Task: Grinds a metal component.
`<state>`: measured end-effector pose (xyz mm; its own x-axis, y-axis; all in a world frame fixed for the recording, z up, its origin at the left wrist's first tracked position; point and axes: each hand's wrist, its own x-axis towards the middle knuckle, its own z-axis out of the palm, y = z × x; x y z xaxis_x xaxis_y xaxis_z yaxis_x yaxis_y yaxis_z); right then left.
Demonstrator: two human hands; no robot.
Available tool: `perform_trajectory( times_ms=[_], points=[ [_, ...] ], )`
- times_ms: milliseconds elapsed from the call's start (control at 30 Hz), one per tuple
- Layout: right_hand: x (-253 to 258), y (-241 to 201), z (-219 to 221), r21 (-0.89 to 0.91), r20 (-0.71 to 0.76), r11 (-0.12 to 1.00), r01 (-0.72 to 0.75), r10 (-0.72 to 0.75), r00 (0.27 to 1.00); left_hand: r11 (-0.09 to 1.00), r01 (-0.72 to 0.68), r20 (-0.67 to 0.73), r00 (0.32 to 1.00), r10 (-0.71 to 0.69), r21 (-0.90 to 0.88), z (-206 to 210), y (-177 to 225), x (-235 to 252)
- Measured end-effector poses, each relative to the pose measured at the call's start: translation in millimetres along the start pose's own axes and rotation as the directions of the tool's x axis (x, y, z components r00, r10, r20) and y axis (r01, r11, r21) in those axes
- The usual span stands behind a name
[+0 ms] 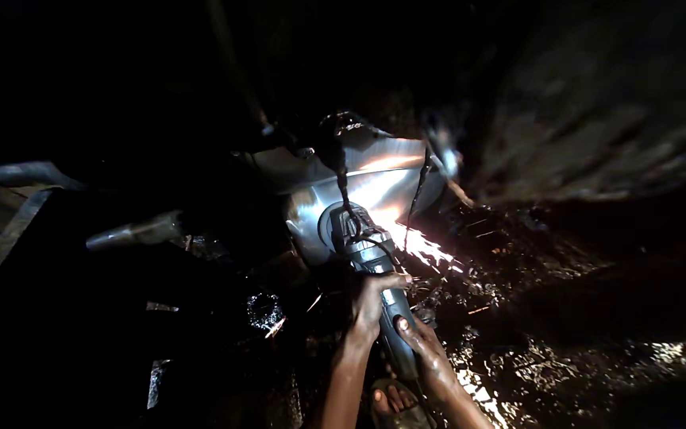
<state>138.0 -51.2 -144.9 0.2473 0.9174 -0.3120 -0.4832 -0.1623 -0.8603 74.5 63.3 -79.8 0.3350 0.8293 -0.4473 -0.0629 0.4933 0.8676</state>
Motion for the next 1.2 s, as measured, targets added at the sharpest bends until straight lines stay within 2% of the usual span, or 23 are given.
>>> perform_trajectory(
  times_ms=[1200],
  points=[
    [2.9,-2.1,0.1,0.013,0.003,1.000,0.006,-0.006,1.000,0.999,0.036,0.033,0.999,-0.037,0.040,2.9,4.5,0.9]
  ],
)
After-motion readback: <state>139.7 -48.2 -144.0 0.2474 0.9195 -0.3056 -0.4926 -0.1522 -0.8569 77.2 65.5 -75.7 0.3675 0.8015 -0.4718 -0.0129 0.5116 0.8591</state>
